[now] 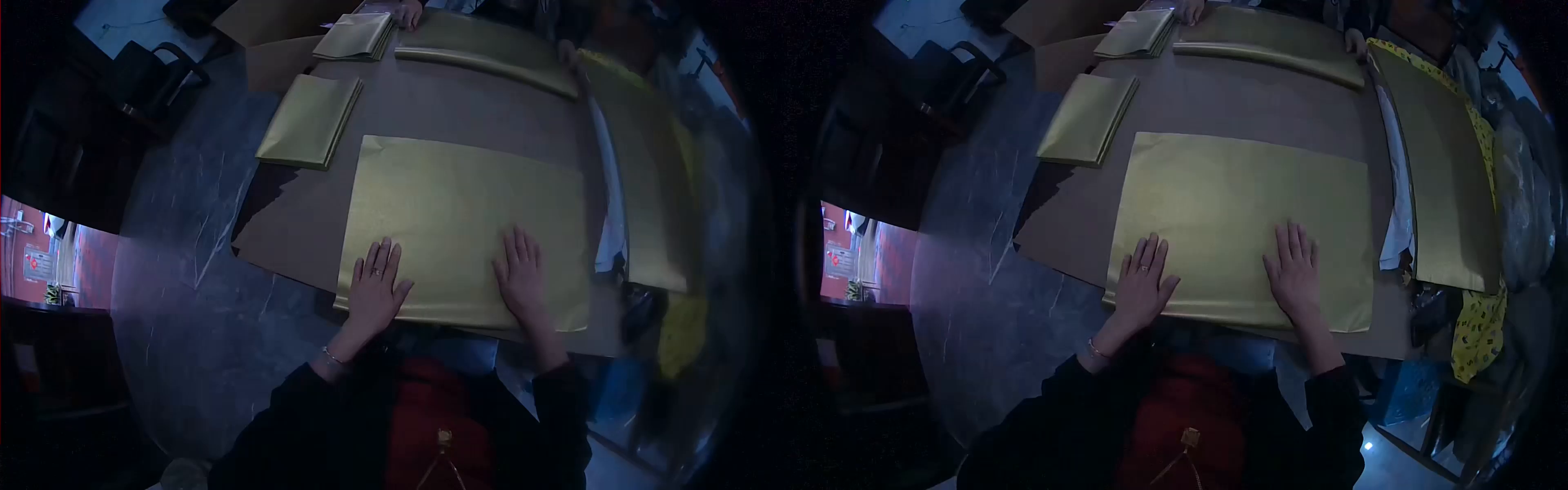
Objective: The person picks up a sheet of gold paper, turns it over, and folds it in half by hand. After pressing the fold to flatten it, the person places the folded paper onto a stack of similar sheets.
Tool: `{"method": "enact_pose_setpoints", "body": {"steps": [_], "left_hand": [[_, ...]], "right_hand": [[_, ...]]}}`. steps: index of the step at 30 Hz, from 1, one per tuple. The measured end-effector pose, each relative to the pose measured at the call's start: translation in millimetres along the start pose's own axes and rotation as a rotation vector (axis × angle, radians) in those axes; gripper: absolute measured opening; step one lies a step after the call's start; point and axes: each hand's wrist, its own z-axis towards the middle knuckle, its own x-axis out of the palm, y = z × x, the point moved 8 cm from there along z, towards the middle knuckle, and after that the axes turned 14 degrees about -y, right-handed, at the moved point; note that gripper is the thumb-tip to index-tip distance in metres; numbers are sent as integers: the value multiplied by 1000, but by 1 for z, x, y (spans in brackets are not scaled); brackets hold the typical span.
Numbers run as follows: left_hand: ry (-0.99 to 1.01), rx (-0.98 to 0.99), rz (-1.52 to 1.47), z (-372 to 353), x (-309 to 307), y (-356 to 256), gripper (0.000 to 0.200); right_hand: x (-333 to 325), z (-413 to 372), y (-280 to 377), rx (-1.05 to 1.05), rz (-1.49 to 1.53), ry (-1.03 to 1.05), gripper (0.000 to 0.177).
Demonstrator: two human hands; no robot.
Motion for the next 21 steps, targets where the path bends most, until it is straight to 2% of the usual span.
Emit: {"method": "enact_pose_setpoints", "body": {"steps": [21], "left_hand": [[9, 4, 23, 0, -4, -6, 66]], "right_hand": [[-3, -1, 2, -15, 45, -82, 59]]}}
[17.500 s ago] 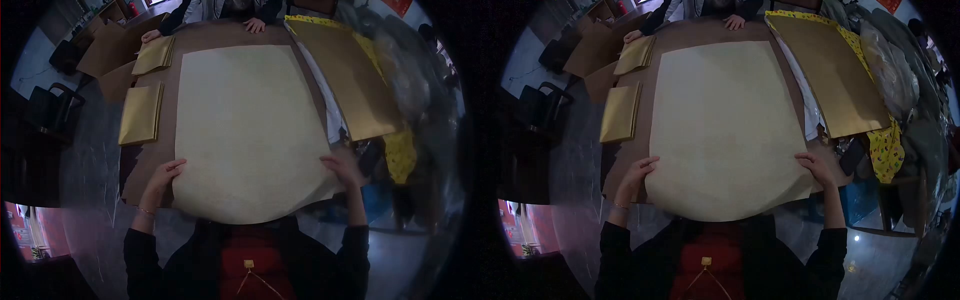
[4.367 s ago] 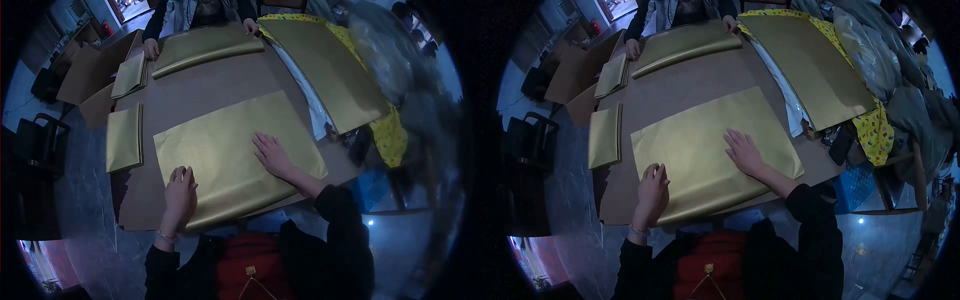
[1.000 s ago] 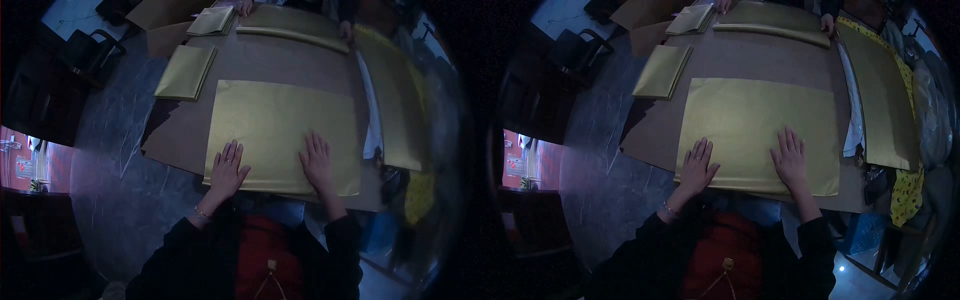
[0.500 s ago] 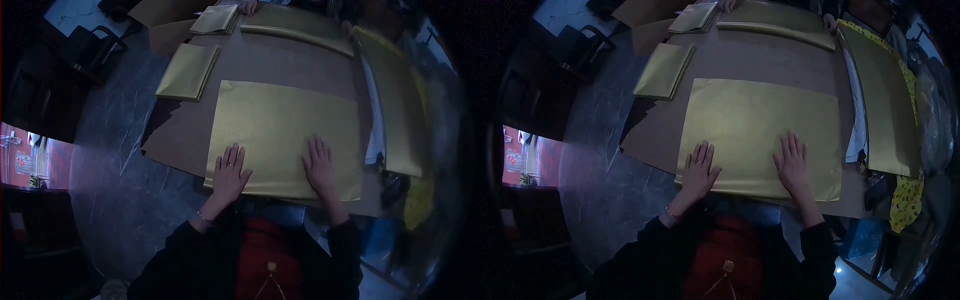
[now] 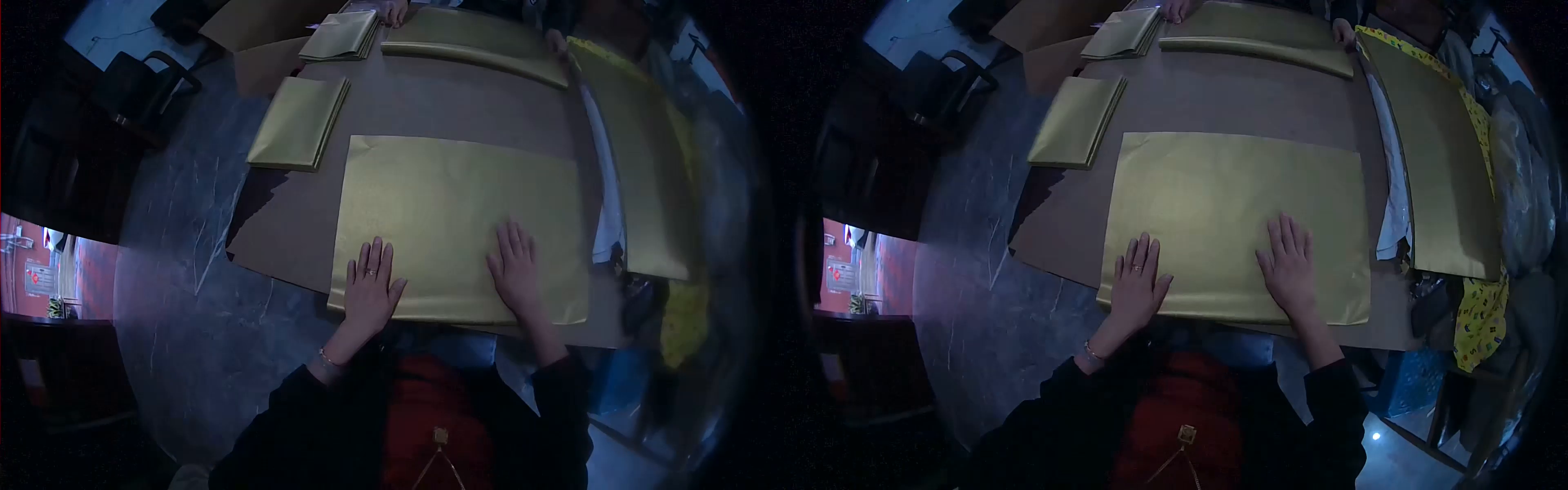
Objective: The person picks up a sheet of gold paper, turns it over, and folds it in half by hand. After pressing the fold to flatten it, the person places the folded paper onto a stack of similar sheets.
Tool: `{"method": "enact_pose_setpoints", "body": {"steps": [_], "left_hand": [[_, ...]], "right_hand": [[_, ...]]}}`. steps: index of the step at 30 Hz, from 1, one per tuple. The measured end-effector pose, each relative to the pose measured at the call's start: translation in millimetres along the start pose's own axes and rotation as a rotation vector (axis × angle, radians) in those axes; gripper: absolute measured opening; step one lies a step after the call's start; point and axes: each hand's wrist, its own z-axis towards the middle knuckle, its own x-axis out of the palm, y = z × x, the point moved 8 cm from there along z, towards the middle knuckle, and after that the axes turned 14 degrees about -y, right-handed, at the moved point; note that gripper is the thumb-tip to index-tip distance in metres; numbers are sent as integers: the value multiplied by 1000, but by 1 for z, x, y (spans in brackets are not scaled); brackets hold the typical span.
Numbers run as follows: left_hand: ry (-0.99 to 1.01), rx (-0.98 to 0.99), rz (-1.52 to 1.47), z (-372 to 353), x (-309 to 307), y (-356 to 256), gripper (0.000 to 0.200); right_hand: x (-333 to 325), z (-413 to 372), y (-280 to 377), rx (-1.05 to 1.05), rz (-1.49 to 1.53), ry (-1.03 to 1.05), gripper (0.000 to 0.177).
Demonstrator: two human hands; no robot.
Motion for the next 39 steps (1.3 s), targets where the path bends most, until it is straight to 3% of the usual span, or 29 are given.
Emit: {"method": "enact_pose_setpoints", "body": {"steps": [5, 10, 28, 33, 35, 39], "left_hand": [[0, -12, -109, 20, 1, -25, 65], [30, 202, -240, 38, 9, -73, 66], [18, 236, -174, 29, 28, -69, 66], [-7, 239, -115, 28, 41, -62, 65], [60, 386, 45, 25, 40, -68, 65], [12, 327, -99, 25, 36, -68, 64]], "right_hand": [[0, -2, 0, 7, 16, -19, 58], [-3, -1, 0, -7, -8, -44, 59], [-8, -2, 6, 60, -29, -99, 57], [-13, 0, 101, -21, 186, -43, 55], [-1, -7, 131, -13, 328, -33, 56], [-9, -16, 111, 100, 377, -67, 57]]}}
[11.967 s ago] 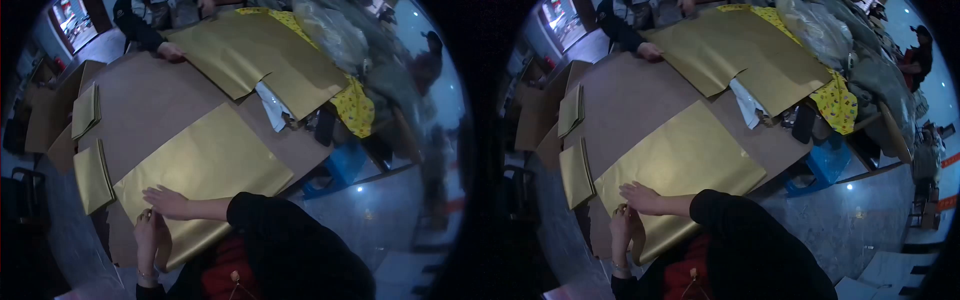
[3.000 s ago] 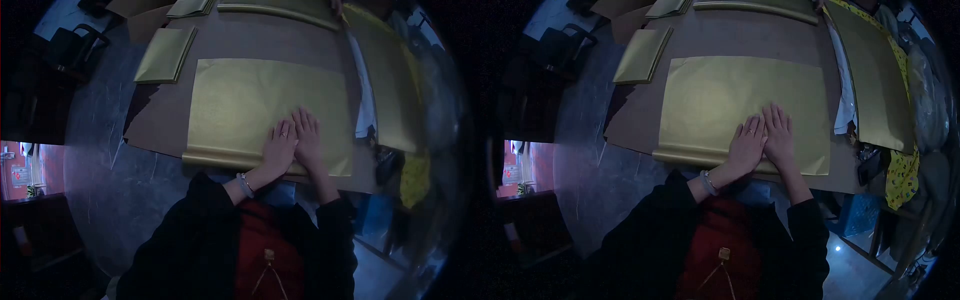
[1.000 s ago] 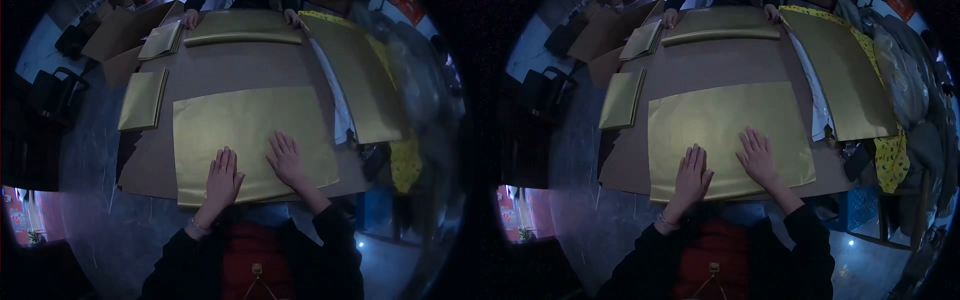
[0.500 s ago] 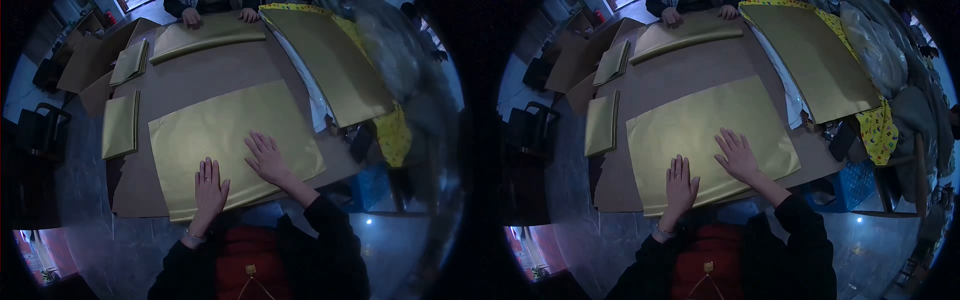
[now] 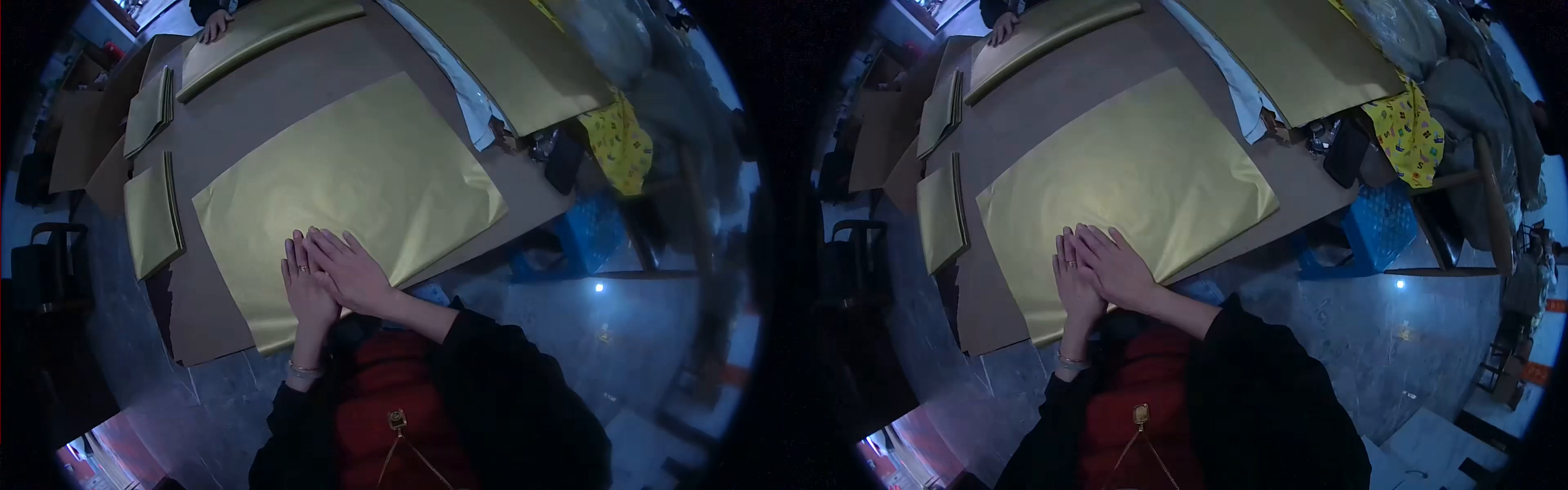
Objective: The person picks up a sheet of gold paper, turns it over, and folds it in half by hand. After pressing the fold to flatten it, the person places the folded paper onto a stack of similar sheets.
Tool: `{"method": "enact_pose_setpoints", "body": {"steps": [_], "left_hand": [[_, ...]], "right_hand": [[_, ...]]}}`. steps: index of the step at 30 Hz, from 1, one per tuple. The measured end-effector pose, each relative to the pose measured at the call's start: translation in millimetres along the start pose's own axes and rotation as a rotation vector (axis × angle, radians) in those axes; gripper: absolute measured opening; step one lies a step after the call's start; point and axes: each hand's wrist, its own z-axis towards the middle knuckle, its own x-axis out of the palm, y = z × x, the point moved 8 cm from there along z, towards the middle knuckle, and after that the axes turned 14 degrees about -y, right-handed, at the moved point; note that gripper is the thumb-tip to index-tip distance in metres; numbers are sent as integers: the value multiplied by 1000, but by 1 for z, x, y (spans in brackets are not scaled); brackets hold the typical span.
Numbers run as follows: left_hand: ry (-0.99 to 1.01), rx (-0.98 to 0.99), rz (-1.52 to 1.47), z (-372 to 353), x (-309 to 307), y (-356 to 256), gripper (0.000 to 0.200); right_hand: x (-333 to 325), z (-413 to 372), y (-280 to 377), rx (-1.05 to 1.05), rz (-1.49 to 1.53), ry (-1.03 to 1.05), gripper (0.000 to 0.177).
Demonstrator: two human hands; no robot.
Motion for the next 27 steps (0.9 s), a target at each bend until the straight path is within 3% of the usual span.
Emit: {"method": "enact_pose_setpoints", "body": {"steps": [2, 7, 13, 18, 21, 27], "left_hand": [[-18, -76, -11, 5, -4, -1, 65], [-17, -57, 7, 5, -6, -4, 64], [-11, -70, 17, 7, -9, -5, 63], [-42, -66, 5, 5, -7, -2, 64], [-57, -64, -5, 4, -6, 0, 65], [-92, -78, -43, 5, -10, 0, 64]], "right_hand": [[-6, -13, -22, -18, -142, -42, 59], [-56, -28, -92, 47, -314, -32, 59], [-134, -54, -188, 192, -338, -10, 60], [-172, -66, -241, 212, -699, -8, 59], [-176, -60, -230, 149, -724, -74, 57], [-128, -26, -159, 95, -350, -69, 50]]}}
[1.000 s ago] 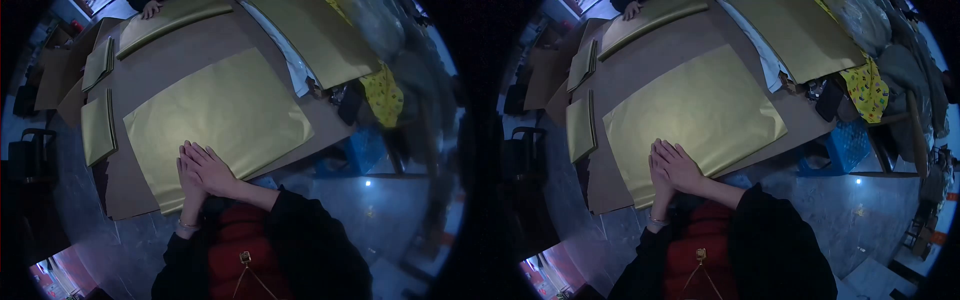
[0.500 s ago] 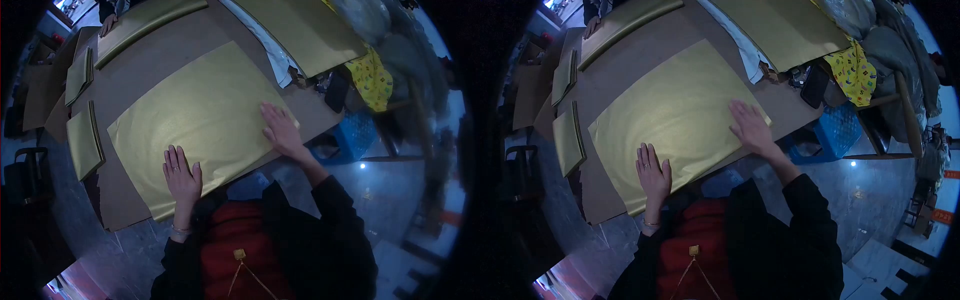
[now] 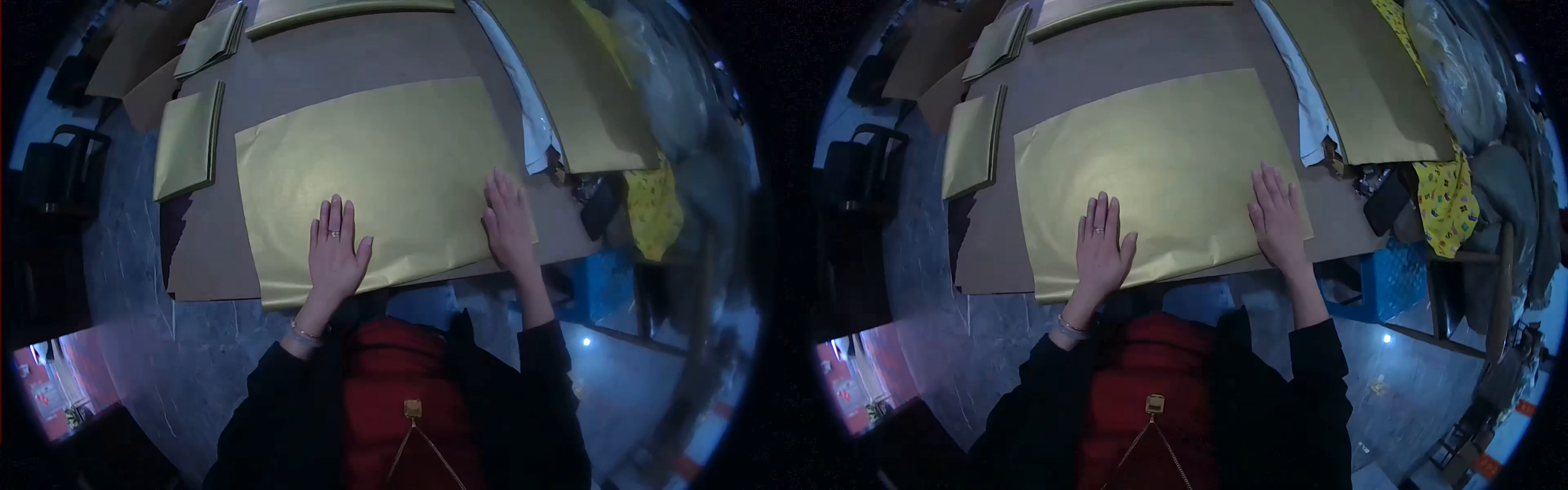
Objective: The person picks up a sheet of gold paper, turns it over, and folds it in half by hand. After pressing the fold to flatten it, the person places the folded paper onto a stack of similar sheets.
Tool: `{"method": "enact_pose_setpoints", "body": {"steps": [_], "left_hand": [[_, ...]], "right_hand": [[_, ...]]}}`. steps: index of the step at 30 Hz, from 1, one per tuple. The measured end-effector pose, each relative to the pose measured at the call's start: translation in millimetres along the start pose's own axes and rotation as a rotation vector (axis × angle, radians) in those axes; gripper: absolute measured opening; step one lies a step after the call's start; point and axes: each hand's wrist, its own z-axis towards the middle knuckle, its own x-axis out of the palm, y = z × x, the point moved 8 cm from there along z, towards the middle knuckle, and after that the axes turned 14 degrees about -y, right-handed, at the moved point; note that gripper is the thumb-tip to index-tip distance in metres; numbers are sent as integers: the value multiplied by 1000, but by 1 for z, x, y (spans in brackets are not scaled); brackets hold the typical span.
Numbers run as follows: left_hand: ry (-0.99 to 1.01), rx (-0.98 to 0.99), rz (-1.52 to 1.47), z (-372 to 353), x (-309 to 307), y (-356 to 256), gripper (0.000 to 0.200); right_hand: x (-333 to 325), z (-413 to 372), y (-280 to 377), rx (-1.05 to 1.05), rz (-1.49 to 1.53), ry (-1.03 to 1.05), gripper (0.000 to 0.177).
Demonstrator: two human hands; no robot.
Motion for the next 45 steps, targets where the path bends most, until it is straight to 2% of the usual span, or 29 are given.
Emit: {"method": "enact_pose_setpoints", "body": {"steps": [3, 8, 14, 17, 19, 23, 25, 26, 28, 29, 30, 32, 36, 38, 42, 45], "left_hand": [[16, -21, 6, -1, 1, 2, 65], [2, -5, -2, -2, 0, 2, 64], [30, -38, -25, -1, 0, 1, 63], [-27, -49, 21, 1, 0, -9, 62], [90, -57, 102, 17, 7, -43, 62], [39, 63, -320, 27, 56, -162, 59], [69, 130, -115, 30, 79, -199, 61], [63, 111, -103, 28, 90, -203, 61], [25, -13, -282, 25, 94, -196, 63], [167, 19, -237, 17, 109, -191, 63], [176, 12, -229, 14, 109, -185, 63], [40, 7, -105, 11, 96, -170, 63], [93, -15, -65, -3, 69, -127, 63], [11, -114, -123, -12, 46, -98, 62], [-27, -229, -65, -29, 11, -48, 61], [-81, -218, -30, -38, -7, -21, 61]], "right_hand": [[22, 0, -3, -18, -83, 64, 49], [22, -4, -16, -46, -138, 127, 49], [12, -3, -25, -71, -172, 63, 50], [11, -2, -23, -71, -166, 55, 50], [11, -2, -21, -95, -199, 79, 51], [19, -4, -25, -104, -171, 77, 51], [25, -5, -30, -163, -354, 113, 50], [26, -6, -31, -197, -333, 86, 49], [28, -4, -33, -176, -325, 93, 49], [27, -5, -34, -135, -327, 92, 49], [21, -3, -28, -95, -263, 83, 49], [21, -2, -27, -90, -248, 84, 49], [15, -1, -22, -100, -253, 66, 48], [16, -1, -23, -79, -240, 83, 48], [18, -1, -27, -55, -213, 104, 48], [20, -2, -28, -77, -265, 97, 48]]}}
